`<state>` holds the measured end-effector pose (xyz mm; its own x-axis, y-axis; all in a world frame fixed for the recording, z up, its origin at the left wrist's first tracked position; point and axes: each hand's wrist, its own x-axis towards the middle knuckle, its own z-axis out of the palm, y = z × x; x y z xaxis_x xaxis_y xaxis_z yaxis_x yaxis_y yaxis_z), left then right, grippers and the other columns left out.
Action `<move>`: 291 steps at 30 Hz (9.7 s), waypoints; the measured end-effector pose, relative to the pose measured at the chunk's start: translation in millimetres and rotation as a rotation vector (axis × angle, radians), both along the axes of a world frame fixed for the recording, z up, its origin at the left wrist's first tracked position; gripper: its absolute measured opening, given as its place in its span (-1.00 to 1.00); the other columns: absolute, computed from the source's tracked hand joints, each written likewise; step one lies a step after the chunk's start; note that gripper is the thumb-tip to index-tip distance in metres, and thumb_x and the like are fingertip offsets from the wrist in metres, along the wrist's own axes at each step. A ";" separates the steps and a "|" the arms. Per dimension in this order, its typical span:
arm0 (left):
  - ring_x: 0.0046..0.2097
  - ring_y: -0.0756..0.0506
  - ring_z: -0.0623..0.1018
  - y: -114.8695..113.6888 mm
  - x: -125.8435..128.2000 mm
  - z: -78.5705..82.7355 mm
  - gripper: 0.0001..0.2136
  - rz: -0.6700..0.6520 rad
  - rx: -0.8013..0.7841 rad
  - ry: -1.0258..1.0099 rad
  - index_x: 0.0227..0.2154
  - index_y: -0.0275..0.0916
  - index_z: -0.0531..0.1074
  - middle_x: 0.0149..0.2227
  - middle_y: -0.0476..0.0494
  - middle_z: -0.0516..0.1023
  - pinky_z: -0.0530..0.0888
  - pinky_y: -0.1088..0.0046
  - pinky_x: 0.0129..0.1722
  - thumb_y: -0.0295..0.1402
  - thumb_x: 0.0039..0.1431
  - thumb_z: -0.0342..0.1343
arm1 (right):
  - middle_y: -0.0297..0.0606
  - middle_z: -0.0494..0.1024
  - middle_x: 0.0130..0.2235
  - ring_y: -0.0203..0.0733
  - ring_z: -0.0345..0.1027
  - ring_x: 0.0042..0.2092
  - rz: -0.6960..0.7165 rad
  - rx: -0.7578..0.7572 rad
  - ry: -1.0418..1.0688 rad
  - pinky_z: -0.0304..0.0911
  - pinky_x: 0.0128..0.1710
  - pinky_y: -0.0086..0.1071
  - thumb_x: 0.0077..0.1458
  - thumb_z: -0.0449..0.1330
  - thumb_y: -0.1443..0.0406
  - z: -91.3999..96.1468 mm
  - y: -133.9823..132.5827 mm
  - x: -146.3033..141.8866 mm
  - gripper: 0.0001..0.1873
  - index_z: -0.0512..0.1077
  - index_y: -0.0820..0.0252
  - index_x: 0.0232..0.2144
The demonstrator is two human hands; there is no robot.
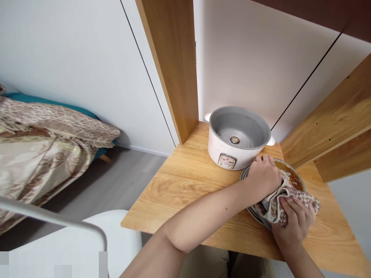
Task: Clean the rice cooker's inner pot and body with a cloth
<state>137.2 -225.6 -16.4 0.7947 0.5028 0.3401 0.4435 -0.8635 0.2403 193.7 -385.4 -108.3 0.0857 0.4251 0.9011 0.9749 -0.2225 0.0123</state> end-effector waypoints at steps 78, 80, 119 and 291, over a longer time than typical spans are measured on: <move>-0.17 -0.23 0.60 -5.0 -2.0 -5.6 -0.72 0.014 0.132 -0.005 -0.14 -0.46 0.62 -0.22 -0.44 0.62 0.48 0.33 -0.26 -0.38 0.41 0.04 | -0.05 0.60 -0.12 0.20 0.49 0.05 -0.081 -0.082 -0.023 0.12 0.32 0.34 0.23 0.34 -0.08 -2.7 5.4 3.0 -0.49 0.51 0.20 -0.03; -0.18 -0.22 0.60 -5.3 -2.2 -5.8 -0.71 0.020 0.126 -0.007 -0.17 -0.45 0.62 -0.23 -0.44 0.62 0.47 0.33 -0.28 -0.38 0.41 0.02 | -0.04 0.61 -0.13 0.20 0.48 0.05 -0.079 -0.085 -0.030 0.11 0.32 0.34 0.23 0.33 -0.09 -2.7 5.5 2.8 -0.49 0.51 0.21 -0.04; 0.26 -0.34 0.45 24.4 -2.7 -7.9 -0.55 -0.252 -0.228 -0.005 0.23 -0.35 0.34 0.20 -0.44 0.43 0.41 0.09 0.29 -0.26 0.37 0.02 | -0.15 0.60 -0.07 0.10 0.47 0.07 0.174 -0.109 -0.006 0.11 0.33 0.26 0.21 0.34 0.24 -4.7 -8.0 44.8 -0.71 0.50 0.12 -0.03; 0.21 -0.34 0.47 4.1 -5.5 4.7 -0.50 -0.095 -0.246 0.056 0.30 -0.44 0.27 0.18 -0.47 0.44 0.44 0.13 0.20 -0.27 0.41 -0.04 | -0.11 0.59 -0.11 0.10 0.47 0.05 0.037 0.046 0.010 0.14 0.31 0.27 0.23 0.32 0.28 -12.5 2.3 18.8 -0.77 0.48 0.14 -0.06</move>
<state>131.7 -221.5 -11.7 0.8564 0.4873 0.1708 0.3819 -0.8203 0.4257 212.5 -383.2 -120.8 0.0796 0.3861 0.9190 0.9824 -0.1866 -0.0067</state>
